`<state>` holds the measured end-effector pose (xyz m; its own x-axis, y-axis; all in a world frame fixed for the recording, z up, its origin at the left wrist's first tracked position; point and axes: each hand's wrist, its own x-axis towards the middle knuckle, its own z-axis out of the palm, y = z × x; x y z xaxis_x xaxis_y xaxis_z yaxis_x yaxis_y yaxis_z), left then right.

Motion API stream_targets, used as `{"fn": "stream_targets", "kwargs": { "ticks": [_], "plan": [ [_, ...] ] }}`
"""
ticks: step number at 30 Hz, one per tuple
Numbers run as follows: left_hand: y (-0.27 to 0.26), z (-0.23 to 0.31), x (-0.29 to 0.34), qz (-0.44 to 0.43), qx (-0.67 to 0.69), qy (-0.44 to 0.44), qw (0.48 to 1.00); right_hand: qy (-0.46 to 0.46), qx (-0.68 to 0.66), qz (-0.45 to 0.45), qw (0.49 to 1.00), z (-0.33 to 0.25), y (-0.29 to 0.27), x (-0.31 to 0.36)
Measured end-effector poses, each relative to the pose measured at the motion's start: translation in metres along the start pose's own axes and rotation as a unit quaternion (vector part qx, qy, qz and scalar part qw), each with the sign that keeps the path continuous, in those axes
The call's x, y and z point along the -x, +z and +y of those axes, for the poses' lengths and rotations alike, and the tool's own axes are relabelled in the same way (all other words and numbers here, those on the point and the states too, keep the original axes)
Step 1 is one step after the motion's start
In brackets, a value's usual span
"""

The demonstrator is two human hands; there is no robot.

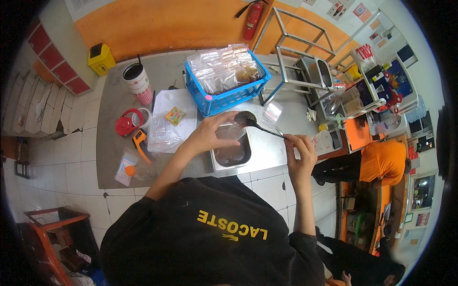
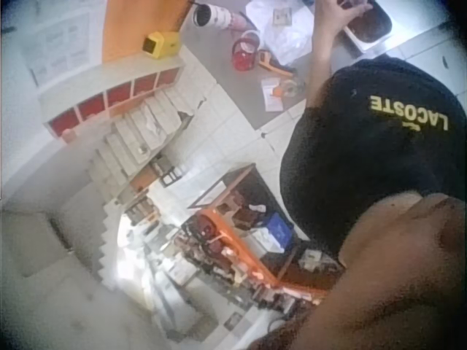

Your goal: The person scoops a dark liquid from a metal container into small plastic bags using a ladle. They seal each bag and place it into a blue basket. The process is repeated multiple times.

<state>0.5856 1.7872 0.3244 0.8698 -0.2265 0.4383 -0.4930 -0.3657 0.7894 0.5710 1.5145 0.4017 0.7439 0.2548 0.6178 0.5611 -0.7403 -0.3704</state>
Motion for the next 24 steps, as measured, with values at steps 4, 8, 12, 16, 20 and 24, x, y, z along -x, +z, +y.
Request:
{"fn": "stream_targets", "kwargs": {
  "ticks": [4, 8, 12, 16, 20, 24],
  "plan": [
    [-0.002, -0.001, 0.002, 0.0, -0.015, -0.007, 1.0, 0.041, -0.015, -0.038, 0.998, -0.004, 0.001, 0.003],
    [0.0, 0.001, 0.001, 0.024, 0.007, 0.005, 1.0, 0.136, -0.072, -0.101, 0.983, -0.004, 0.003, 0.005],
    [0.001, -0.001, 0.002, 0.034, 0.058, -0.006, 0.998, 0.19, -0.153, -0.135, 0.96, 0.012, 0.018, 0.021],
    [-0.006, -0.013, 0.005, -0.033, -0.018, -0.025, 0.999, 0.304, -0.089, -0.256, 0.913, 0.027, 0.029, 0.044],
    [-0.003, -0.018, 0.004, -0.086, -0.1, 0.002, 0.991, 0.195, -0.016, -0.218, 0.956, 0.043, 0.065, 0.092],
    [-0.007, -0.003, 0.0, -0.057, -0.129, 0.082, 0.987, 0.094, -0.027, -0.1, 0.99, 0.004, 0.078, 0.066]
  ]
}}
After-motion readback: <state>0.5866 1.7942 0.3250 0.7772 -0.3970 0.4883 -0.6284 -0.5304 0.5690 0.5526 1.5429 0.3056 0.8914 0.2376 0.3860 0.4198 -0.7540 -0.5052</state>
